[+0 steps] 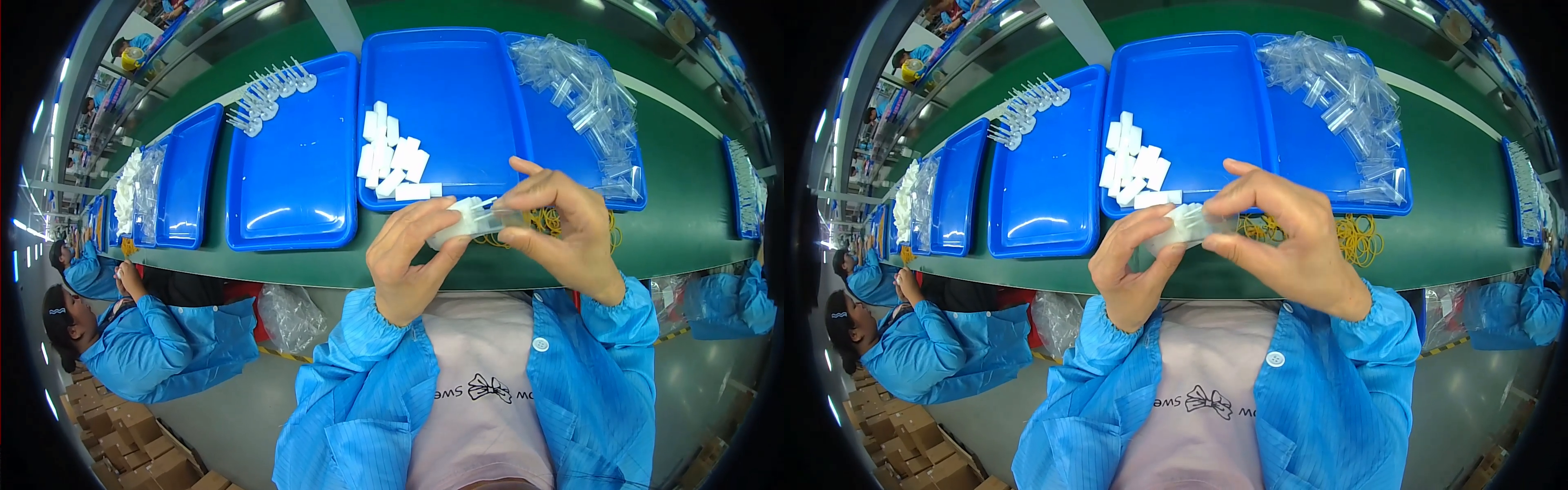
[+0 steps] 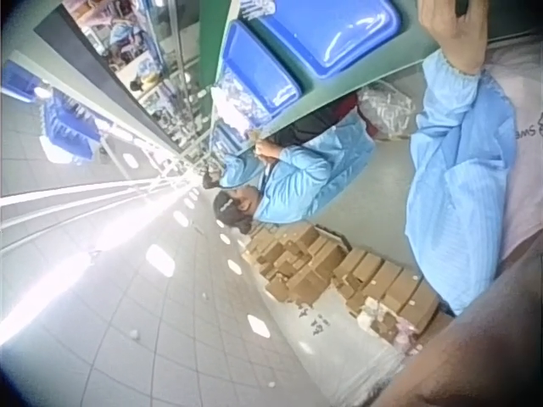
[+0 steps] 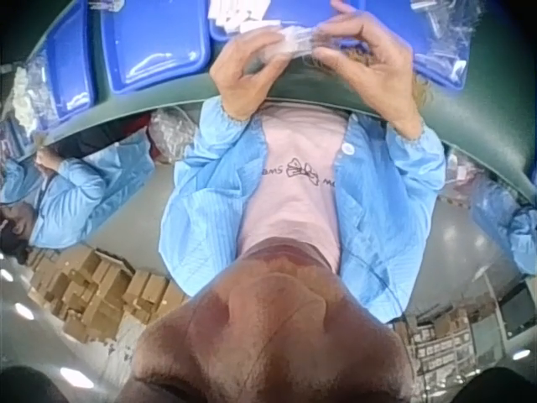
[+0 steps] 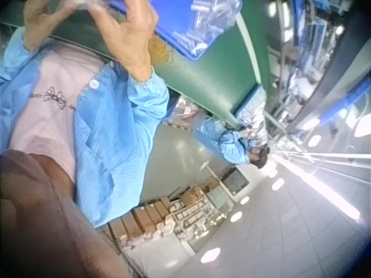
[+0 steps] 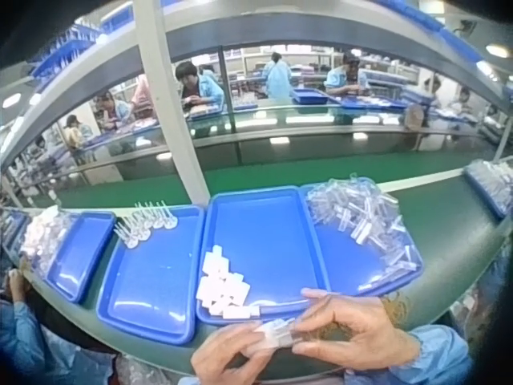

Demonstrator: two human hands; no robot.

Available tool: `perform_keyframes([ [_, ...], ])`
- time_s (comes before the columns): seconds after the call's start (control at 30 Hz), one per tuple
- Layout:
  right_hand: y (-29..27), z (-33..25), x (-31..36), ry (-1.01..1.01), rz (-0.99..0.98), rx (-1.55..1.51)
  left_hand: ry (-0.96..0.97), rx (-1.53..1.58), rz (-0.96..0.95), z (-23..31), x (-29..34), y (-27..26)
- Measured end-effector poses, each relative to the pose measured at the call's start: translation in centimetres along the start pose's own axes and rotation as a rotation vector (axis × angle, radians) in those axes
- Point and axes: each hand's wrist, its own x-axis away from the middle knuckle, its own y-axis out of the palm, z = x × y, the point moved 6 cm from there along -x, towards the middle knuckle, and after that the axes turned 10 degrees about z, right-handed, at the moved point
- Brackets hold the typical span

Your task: The person assembles white plastic components into a cylindrical holder by hand, then secures the assembly with a rubber band.

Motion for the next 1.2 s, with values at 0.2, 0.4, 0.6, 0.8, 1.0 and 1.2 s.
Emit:
perform_keyframes([
  [0.2,-0.3,1.6,0.4,0.207,0.129,-0.067,-0.086,-0.019,0.040,0.3,0.2,0.1],
  [0.4,0.0,0.4,0.7,0.063,0.005,-0.118,-0.103,-0.020,-0.032,0.4,0.0,0.6],
  [0.6,0.0,-0.1,-0.1,0.039,0.044,0.155,0.039,-0.207,-0.099,1.6,-1.2,0.5],
  [0.8,-0.2,-1.2,-0.1,-0.175,0.055,0.064,0.052,-0.218,-0.155,2.5,-2.5,1.1],
  [1.0,-1.3,3.3,1.9,0.381,0.143,-0.073,0.090,-0.280,-0.195,2.1,-1.3,2.2],
  [1.2,-2.3,2.2,2.9,0.089,0.150,0.018,0.108,-0.308,-0.244,3.6,-1.1,3.3],
])
